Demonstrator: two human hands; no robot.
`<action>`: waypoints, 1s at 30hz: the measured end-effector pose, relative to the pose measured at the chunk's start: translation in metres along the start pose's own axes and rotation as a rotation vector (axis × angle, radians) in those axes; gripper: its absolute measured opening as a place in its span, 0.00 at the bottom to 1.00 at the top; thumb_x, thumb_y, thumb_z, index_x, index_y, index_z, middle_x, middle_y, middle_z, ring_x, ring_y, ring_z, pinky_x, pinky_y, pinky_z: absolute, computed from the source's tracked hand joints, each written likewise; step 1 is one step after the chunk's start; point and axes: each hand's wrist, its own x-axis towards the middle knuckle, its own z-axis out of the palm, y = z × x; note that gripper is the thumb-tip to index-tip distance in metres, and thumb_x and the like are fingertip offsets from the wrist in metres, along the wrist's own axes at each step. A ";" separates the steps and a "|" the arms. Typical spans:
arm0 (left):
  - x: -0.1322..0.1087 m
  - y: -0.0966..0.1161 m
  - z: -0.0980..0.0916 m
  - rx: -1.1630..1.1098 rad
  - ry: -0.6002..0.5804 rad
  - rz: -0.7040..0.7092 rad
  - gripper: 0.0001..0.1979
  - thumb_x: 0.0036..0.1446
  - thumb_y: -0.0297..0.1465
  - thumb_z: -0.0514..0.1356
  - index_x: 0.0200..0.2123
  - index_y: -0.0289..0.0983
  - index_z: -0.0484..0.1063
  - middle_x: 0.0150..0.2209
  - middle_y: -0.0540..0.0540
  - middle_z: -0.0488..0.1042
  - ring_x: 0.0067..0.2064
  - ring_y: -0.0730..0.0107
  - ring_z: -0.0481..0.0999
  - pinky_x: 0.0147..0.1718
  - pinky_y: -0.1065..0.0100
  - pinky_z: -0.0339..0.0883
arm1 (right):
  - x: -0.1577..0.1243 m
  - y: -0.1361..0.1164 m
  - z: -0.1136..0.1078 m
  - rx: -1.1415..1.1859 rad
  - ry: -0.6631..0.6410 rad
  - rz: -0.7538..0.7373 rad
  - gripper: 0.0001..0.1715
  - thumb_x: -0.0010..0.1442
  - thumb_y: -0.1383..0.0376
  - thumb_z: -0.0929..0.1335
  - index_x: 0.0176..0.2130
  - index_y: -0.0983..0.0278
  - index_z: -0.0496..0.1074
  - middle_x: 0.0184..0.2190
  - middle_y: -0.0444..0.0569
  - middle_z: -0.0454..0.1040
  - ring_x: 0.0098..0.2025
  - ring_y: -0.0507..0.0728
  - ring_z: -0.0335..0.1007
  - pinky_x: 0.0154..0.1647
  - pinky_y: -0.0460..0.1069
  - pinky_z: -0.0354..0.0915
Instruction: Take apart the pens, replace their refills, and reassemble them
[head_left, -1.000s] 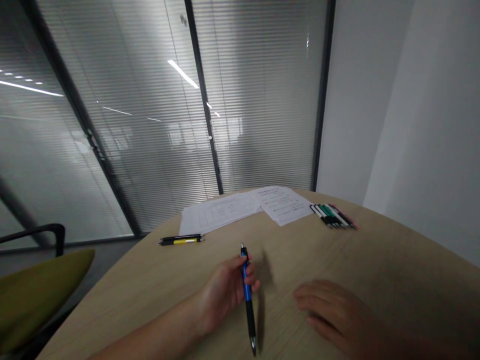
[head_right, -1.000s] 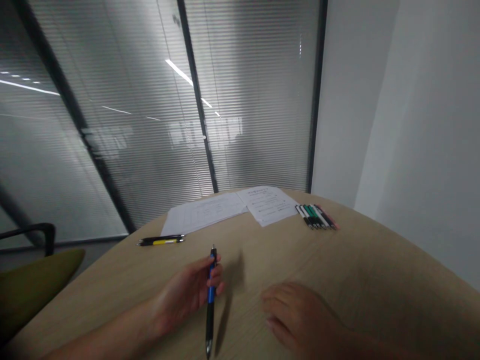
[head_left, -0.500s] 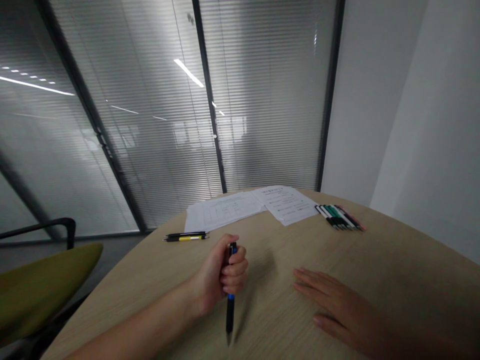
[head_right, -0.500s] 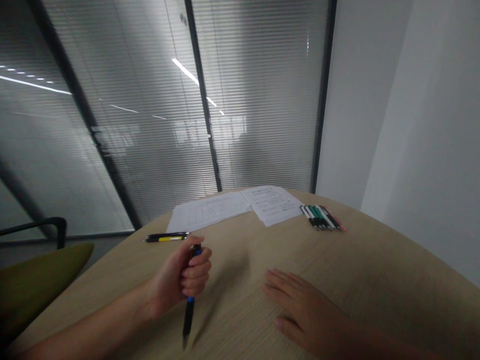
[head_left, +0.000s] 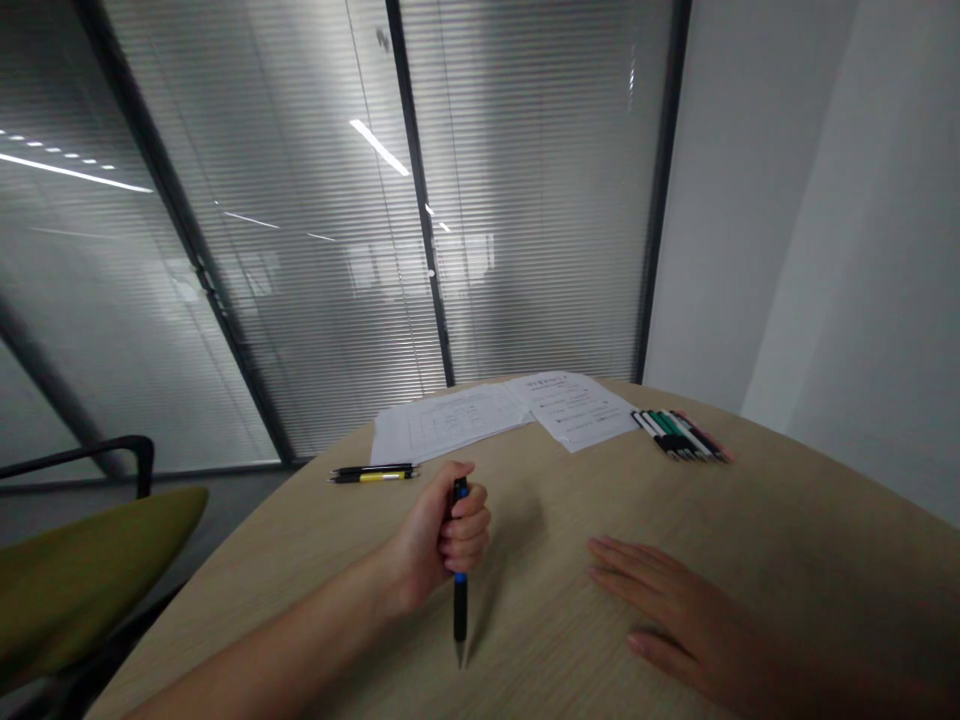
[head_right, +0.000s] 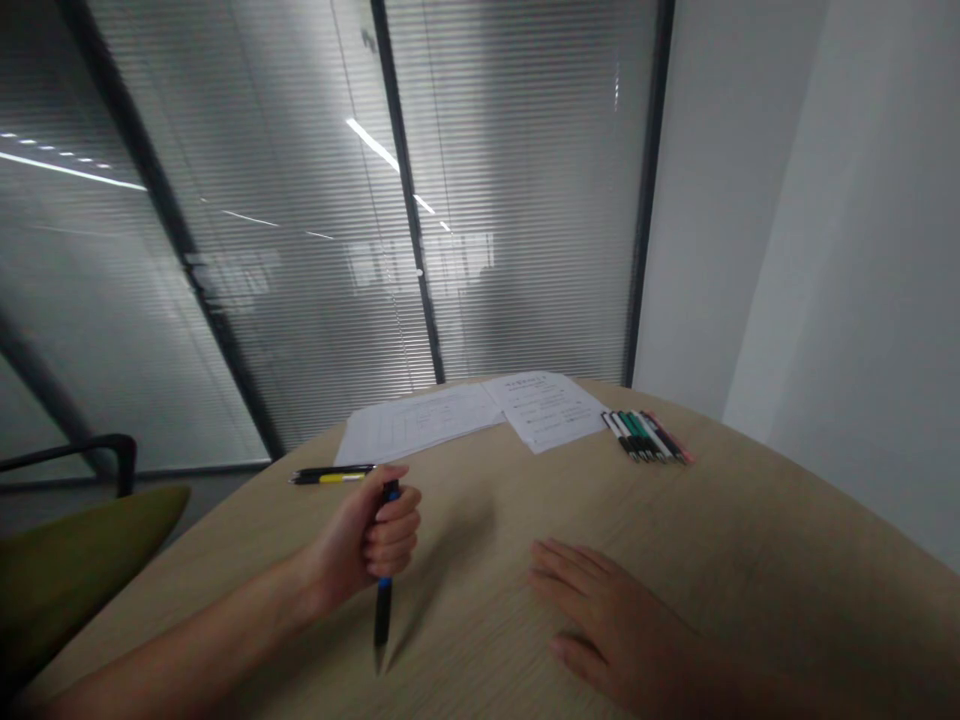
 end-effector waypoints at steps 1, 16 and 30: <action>0.000 0.000 -0.001 -0.006 -0.001 0.003 0.20 0.48 0.38 0.50 0.12 0.37 0.47 0.09 0.59 0.41 0.12 0.84 0.36 0.08 0.81 0.37 | 0.000 0.000 -0.001 0.001 -0.001 0.004 0.27 0.59 0.58 0.58 0.57 0.59 0.54 0.59 0.49 0.52 0.59 0.58 0.45 0.57 0.56 0.48; 0.002 0.008 -0.004 -0.080 0.095 0.101 0.24 0.52 0.44 0.46 0.11 0.37 0.46 0.09 0.59 0.39 0.12 0.83 0.36 0.08 0.80 0.39 | 0.001 0.000 0.001 0.034 0.030 -0.002 0.26 0.57 0.59 0.60 0.55 0.60 0.57 0.57 0.50 0.54 0.58 0.58 0.47 0.57 0.56 0.49; -0.001 0.007 0.005 -0.094 0.129 0.161 0.23 0.51 0.42 0.48 0.11 0.37 0.46 0.10 0.59 0.39 0.12 0.83 0.36 0.08 0.81 0.40 | 0.001 0.002 0.003 0.050 0.037 0.004 0.27 0.57 0.58 0.60 0.55 0.60 0.57 0.57 0.50 0.54 0.58 0.58 0.47 0.57 0.56 0.49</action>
